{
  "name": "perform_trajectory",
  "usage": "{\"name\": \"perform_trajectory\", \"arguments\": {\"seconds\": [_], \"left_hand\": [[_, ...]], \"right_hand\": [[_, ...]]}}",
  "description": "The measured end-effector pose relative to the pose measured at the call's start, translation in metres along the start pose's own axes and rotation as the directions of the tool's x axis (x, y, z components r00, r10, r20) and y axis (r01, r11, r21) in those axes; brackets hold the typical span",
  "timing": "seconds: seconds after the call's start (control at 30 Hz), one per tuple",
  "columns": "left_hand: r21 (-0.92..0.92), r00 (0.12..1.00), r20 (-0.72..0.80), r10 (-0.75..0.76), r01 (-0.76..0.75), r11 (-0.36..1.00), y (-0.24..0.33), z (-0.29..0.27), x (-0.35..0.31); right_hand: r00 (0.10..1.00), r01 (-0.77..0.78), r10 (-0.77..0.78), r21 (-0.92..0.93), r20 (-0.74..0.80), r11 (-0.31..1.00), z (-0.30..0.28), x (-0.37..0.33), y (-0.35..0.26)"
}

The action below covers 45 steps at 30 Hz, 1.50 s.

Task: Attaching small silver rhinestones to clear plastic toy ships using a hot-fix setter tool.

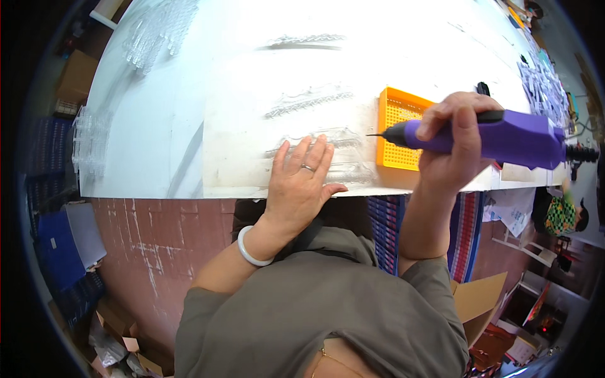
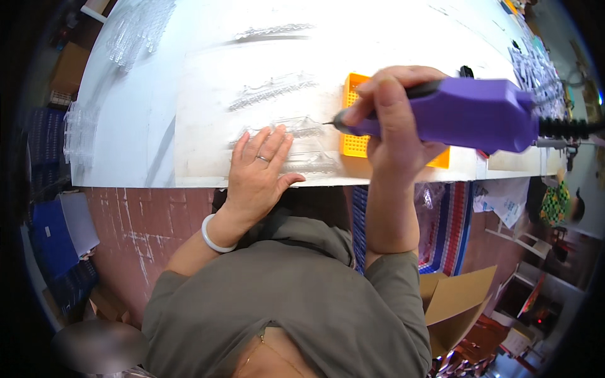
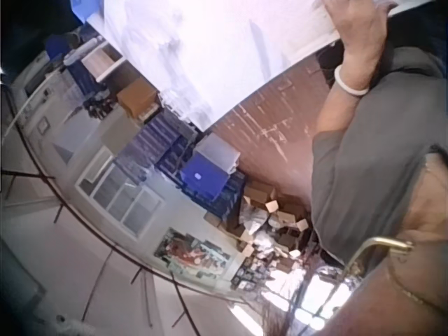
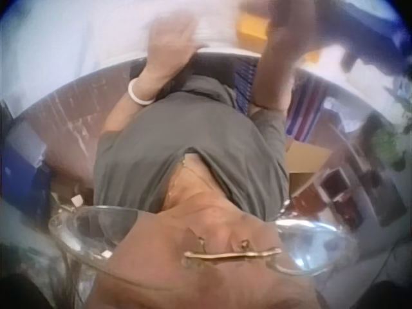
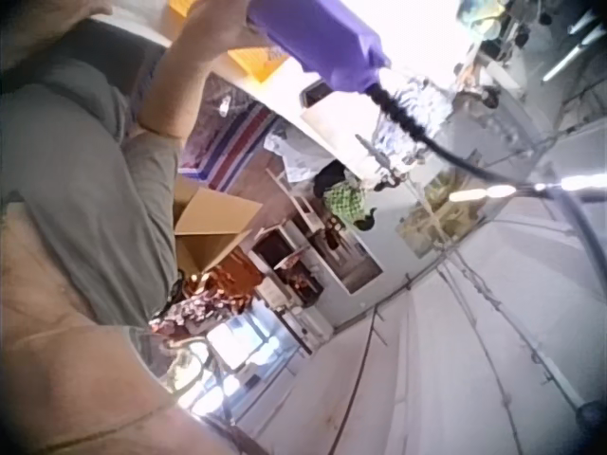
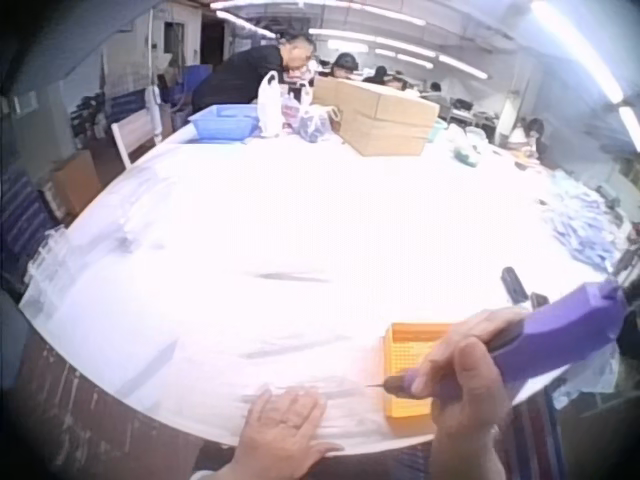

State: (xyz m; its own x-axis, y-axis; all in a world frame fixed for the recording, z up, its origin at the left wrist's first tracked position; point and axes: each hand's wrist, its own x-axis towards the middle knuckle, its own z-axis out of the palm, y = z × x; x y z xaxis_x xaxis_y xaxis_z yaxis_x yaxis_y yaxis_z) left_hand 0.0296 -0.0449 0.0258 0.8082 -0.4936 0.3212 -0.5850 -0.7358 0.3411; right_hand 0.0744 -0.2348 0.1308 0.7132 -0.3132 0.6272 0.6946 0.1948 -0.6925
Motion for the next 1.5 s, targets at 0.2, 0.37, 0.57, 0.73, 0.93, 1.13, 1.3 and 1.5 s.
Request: {"name": "perform_trajectory", "arguments": {"seconds": [0.2, 0.37, 0.57, 0.73, 0.93, 1.13, 1.3, 1.5], "left_hand": [[-0.015, 1.0, -0.017, -0.019, 0.019, 1.0, -0.001, 0.0, -0.001], [-0.061, 0.998, -0.064, -0.001, -0.003, 0.998, -0.004, 0.002, -0.003], [-0.071, 0.998, -0.07, 0.006, -0.011, 0.997, -0.007, 0.0, -0.004], [-0.06, 0.998, -0.069, 0.001, -0.006, 0.998, -0.006, 0.002, -0.005], [-0.025, 0.998, -0.061, 0.008, -0.009, 1.0, -0.006, 0.003, -0.005], [-0.015, 0.996, -0.084, 0.034, -0.035, 0.999, -0.008, 0.008, -0.004], [-0.017, 0.995, -0.095, 0.028, -0.03, 0.999, -0.009, 0.011, -0.006], [-0.02, 0.996, -0.087, 0.016, -0.018, 1.0, -0.006, 0.011, -0.005]], "right_hand": [[0.992, -0.109, 0.104, 0.056, 0.073, 0.993, 0.038, -0.007, 0.038], [0.983, -0.176, 0.174, 0.045, 0.051, 0.983, 0.049, -0.012, 0.047], [0.979, -0.201, 0.199, 0.036, 0.053, 0.979, 0.054, -0.014, 0.052], [0.981, -0.185, 0.185, 0.007, 0.06, 0.983, 0.054, -0.015, 0.055], [0.964, -0.249, 0.251, -0.028, 0.086, 0.968, 0.056, -0.017, 0.054], [0.948, -0.195, 0.233, -0.182, 0.216, 0.964, 0.07, -0.016, 0.057], [0.918, -0.249, 0.298, -0.205, 0.262, 0.947, 0.074, -0.012, 0.06], [0.903, -0.283, 0.344, -0.247, 0.258, 0.927, 0.073, -0.009, 0.058]]}}
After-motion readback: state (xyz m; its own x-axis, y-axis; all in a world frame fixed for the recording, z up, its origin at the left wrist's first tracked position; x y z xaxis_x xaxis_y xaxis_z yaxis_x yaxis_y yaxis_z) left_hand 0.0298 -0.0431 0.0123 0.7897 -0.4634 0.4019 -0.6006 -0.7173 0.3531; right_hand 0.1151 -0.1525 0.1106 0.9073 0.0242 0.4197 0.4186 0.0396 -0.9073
